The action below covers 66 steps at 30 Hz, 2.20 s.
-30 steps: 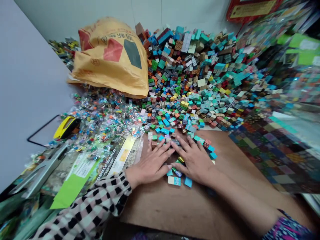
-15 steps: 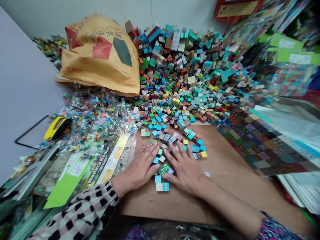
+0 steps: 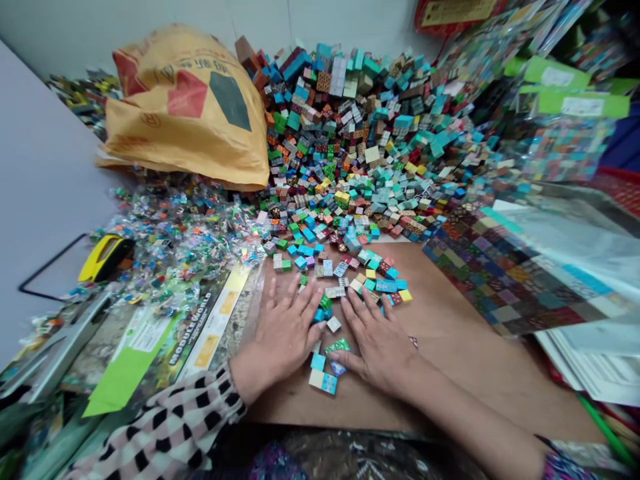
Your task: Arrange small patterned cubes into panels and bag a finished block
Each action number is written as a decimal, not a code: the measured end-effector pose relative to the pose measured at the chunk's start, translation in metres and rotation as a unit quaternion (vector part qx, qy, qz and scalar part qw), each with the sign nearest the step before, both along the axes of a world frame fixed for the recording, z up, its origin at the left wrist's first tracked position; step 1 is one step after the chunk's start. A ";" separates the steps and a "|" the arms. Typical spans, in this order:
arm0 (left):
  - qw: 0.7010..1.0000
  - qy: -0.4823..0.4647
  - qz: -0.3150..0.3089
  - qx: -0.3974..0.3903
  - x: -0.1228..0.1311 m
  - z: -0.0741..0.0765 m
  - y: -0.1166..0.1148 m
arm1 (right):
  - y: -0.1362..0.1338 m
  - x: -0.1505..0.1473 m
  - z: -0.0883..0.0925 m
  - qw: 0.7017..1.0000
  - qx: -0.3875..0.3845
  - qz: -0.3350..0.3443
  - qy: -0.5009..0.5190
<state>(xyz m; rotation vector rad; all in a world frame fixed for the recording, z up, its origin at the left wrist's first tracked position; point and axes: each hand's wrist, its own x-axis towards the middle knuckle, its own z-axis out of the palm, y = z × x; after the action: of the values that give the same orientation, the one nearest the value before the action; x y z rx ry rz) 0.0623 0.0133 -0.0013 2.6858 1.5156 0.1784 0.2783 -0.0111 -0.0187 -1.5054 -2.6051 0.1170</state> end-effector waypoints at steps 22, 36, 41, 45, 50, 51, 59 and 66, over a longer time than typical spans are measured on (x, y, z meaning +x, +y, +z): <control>1.000 -0.005 -0.025 0.004 -0.035 -0.017 -0.031 | 0.023 -0.022 0.007 0.992 0.005 0.109 0.060; 0.997 -0.063 -0.042 -0.005 -0.041 -0.026 -0.052 | 0.007 0.002 0.003 0.987 0.039 0.136 0.072; 0.993 -0.103 -0.055 0.025 -0.039 -0.023 -0.051 | -0.013 0.006 0.009 0.982 0.041 0.136 0.124; 0.993 -0.102 -0.059 0.007 -0.030 -0.015 -0.045 | -0.014 -0.002 -0.001 0.987 0.040 0.124 0.092; 0.992 -0.121 -0.041 -0.023 -0.017 -0.007 -0.040 | -0.008 -0.009 -0.006 0.986 0.047 0.128 0.094; 0.991 -0.129 -0.037 -0.027 -0.015 -0.007 -0.040 | -0.008 -0.009 -0.005 0.985 0.050 0.126 0.105; 0.984 -0.167 -0.048 -0.039 -0.016 -0.005 -0.040 | -0.013 -0.007 0.000 0.973 0.030 0.090 0.209; 0.987 -0.147 -0.030 -0.060 -0.015 -0.010 -0.035 | -0.003 -0.008 0.007 0.964 0.005 0.103 0.243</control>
<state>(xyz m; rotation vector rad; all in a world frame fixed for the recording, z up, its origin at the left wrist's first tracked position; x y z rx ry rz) 0.0468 -0.0217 -0.0110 2.4757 1.3131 0.4442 0.2707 -0.0141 -0.0122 -1.0297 -2.3382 0.4342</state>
